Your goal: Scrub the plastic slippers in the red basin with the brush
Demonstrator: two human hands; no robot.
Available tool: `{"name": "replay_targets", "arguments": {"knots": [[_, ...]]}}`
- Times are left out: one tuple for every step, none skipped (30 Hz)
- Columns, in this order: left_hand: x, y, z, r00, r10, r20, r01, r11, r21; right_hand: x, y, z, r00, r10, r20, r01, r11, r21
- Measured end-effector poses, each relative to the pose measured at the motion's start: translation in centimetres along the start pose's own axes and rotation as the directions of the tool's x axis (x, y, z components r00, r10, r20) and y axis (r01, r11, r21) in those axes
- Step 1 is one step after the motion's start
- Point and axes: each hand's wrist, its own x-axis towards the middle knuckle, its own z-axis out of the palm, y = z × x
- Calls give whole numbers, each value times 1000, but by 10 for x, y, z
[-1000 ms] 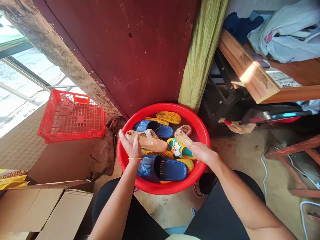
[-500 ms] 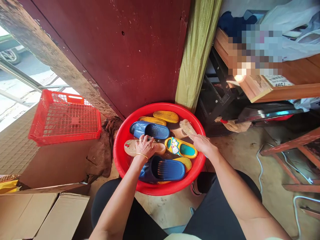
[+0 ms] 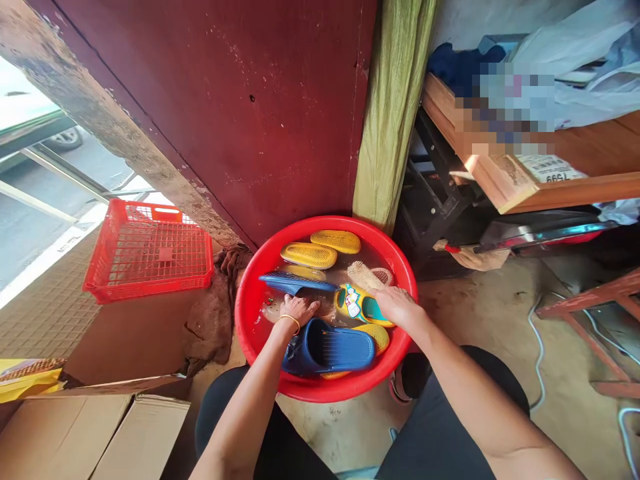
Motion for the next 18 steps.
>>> {"name": "replay_targets", "arguments": {"knots": [[1,-1,2,1000,-13,7,13,1000,-14,-2,3,-1,1000,-24,0,24,1000,8],[2,-1,4,1000,-27,16,27,999,-25,-3,6,-2,999,-42,-3,42,999,17],[3,-1,5,999,-41,27,42,998,-38,-4,9,-3,998,-57,-13,57,998,23],[2,0,5,998,-50,34,52,997,-54,-5,13,-3,998,-63,-24,64,998,28],[1,1,4,998,-51,35,54,996,-75,-6,16,-4,997,-64,-33,66,997,32],[-1,4,1,998,-38,40,42,994,-100,-6,19,-3,997,-64,-40,66,997,41],[-4,6,-4,999,-8,50,15,992,-126,-5,22,-2,997,-63,-48,66,996,56],[-9,9,-10,998,31,62,-22,988,-151,-3,24,-1,996,-63,-57,68,995,76],[-14,12,-17,993,82,88,-65,982,-179,-1,26,1,996,-65,-67,71,993,98],[-20,16,-25,988,121,92,-98,970,-221,1,28,3,995,-68,-75,77,990,121],[-25,21,-34,987,134,88,-107,957,-268,3,31,5,994,-70,-81,81,987,141],[-28,27,-42,988,140,69,-110,940,-323,5,33,7,994,-72,-83,84,984,158],[-29,34,-50,988,150,43,-124,921,-370,6,35,10,994,-76,-82,89,981,175],[-27,43,-57,985,173,19,-151,905,-399,7,37,12,993,-80,-83,95,976,193],[-20,54,-63,979,204,-16,-193,894,-405,7,38,14,993,-84,-86,101,971,215],[-9,65,-67,970,235,-67,-243,891,-384,6,39,15,992,-89,-95,109,966,234],[5,77,-70,961,259,-97,-276,897,-344,5,39,16,988,-98,-115,124,961,247],[21,88,-71,949,280,-142,-310,909,-277,4,39,16,985,-111,-135,143,957,253]]}}
